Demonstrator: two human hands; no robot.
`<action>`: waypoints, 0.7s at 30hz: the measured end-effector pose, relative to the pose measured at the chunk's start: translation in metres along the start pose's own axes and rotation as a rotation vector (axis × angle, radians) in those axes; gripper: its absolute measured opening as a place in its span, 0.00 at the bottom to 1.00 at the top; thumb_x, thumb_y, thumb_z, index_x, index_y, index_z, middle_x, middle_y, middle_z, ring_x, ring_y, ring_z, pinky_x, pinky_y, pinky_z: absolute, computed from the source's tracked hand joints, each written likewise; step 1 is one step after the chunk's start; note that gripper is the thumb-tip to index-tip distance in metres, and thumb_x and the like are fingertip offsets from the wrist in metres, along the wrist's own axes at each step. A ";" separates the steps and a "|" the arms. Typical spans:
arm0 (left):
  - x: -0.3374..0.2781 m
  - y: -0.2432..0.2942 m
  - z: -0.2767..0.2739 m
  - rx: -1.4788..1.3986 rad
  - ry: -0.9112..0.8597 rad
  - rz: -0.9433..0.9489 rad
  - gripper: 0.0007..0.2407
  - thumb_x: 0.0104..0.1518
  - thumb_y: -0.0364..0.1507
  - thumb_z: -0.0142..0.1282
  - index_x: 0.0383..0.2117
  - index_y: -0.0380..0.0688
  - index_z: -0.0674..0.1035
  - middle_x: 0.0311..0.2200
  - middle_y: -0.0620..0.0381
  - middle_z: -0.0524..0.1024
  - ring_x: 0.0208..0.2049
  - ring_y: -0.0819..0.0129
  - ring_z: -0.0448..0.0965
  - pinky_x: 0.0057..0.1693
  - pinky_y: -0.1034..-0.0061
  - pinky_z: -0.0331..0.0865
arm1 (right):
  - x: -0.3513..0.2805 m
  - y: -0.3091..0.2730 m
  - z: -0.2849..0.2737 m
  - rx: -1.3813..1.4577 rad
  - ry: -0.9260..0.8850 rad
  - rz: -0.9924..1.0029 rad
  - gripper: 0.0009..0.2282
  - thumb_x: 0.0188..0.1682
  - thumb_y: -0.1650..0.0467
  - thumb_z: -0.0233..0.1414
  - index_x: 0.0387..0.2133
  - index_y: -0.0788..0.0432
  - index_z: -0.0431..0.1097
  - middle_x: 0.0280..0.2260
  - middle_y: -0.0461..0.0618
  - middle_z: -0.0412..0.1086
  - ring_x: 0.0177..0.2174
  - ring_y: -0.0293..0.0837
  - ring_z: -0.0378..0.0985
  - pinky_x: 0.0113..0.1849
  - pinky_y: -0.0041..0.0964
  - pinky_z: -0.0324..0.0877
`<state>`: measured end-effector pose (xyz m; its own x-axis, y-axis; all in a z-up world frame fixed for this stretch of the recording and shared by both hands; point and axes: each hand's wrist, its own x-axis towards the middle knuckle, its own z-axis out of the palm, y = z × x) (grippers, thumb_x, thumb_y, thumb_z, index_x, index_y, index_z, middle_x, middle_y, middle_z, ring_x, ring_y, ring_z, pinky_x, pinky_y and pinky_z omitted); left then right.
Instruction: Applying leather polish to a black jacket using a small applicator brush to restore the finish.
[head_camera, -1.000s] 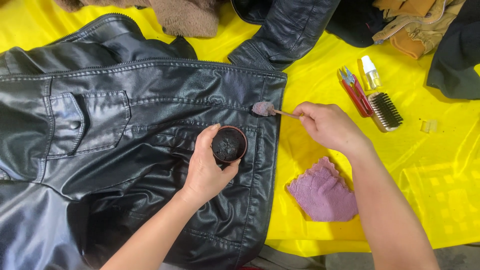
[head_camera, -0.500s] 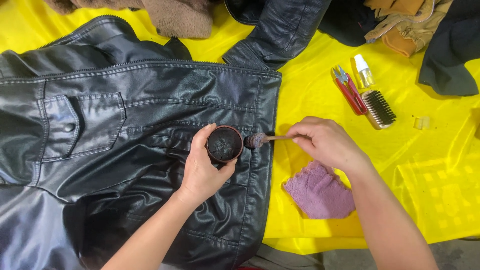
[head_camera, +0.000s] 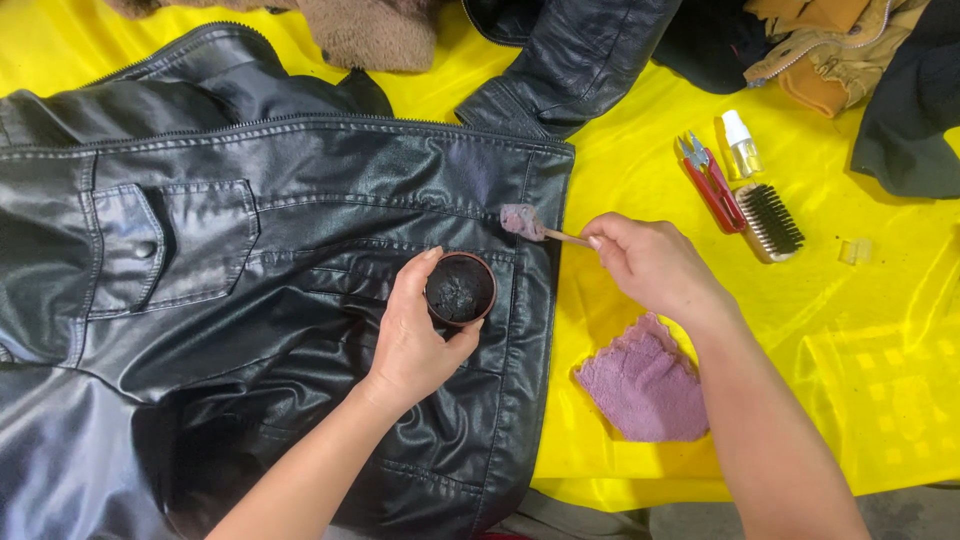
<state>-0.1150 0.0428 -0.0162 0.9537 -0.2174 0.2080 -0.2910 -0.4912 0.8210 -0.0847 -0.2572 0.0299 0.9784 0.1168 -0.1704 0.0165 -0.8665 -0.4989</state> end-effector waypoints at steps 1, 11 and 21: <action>-0.001 -0.001 -0.001 -0.001 0.000 -0.003 0.38 0.42 0.22 0.71 0.63 0.36 0.61 0.59 0.37 0.65 0.60 0.35 0.70 0.60 0.45 0.69 | -0.001 -0.004 0.000 0.000 -0.003 0.000 0.10 0.56 0.67 0.47 0.47 0.47 0.75 0.33 0.52 0.79 0.39 0.56 0.82 0.43 0.51 0.76; -0.006 0.026 -0.006 0.081 -0.023 0.085 0.40 0.42 0.23 0.70 0.65 0.37 0.59 0.57 0.34 0.65 0.56 0.32 0.72 0.56 0.42 0.72 | -0.040 0.010 0.001 -0.038 0.021 -0.142 0.09 0.55 0.68 0.50 0.44 0.49 0.77 0.37 0.56 0.79 0.41 0.59 0.82 0.43 0.52 0.76; -0.033 0.031 0.017 0.125 -0.064 0.130 0.40 0.45 0.22 0.67 0.67 0.35 0.55 0.55 0.33 0.65 0.51 0.33 0.75 0.53 0.47 0.70 | -0.054 0.017 0.000 0.122 -0.042 -0.063 0.11 0.55 0.69 0.49 0.48 0.51 0.75 0.40 0.58 0.80 0.44 0.60 0.81 0.45 0.55 0.75</action>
<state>-0.1566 0.0202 -0.0062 0.9016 -0.3376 0.2703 -0.4227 -0.5553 0.7162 -0.1370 -0.2785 0.0302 0.9667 0.1920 -0.1695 0.0504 -0.7916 -0.6090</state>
